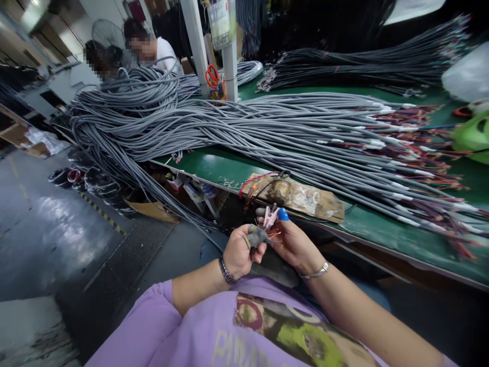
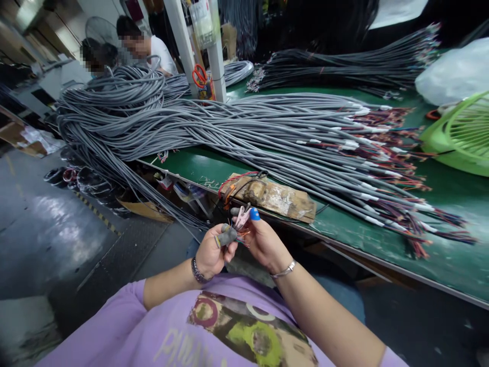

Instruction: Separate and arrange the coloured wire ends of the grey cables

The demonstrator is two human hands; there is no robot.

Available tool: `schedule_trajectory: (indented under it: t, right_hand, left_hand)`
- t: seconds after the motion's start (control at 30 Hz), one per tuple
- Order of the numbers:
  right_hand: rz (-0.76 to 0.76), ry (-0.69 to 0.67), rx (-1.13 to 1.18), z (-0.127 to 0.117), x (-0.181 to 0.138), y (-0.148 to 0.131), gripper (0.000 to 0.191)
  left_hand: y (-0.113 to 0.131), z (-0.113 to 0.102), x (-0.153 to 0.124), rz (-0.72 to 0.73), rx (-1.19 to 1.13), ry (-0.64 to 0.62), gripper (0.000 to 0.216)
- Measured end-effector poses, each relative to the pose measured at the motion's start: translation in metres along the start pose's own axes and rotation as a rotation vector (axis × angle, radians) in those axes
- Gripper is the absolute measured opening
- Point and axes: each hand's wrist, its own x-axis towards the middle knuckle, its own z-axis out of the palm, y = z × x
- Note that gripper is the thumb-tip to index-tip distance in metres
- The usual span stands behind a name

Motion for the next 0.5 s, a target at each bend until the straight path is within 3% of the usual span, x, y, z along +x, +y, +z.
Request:
schedule_trajectory:
  t: [0.3, 0.5]
  right_hand:
    - [0.024, 0.072, 0.104, 0.0063, 0.0015, 0.0003, 0.036]
    - [0.02, -0.03, 0.147, -0.0015, -0.0007, 0.0013, 0.039]
  left_hand:
    - [-0.0025, -0.0011, -0.0019, -0.031, 0.073, 0.025, 0.038]
    - [-0.0011, -0.0013, -0.0046, -0.02, 0.071, 0.025, 0.039]
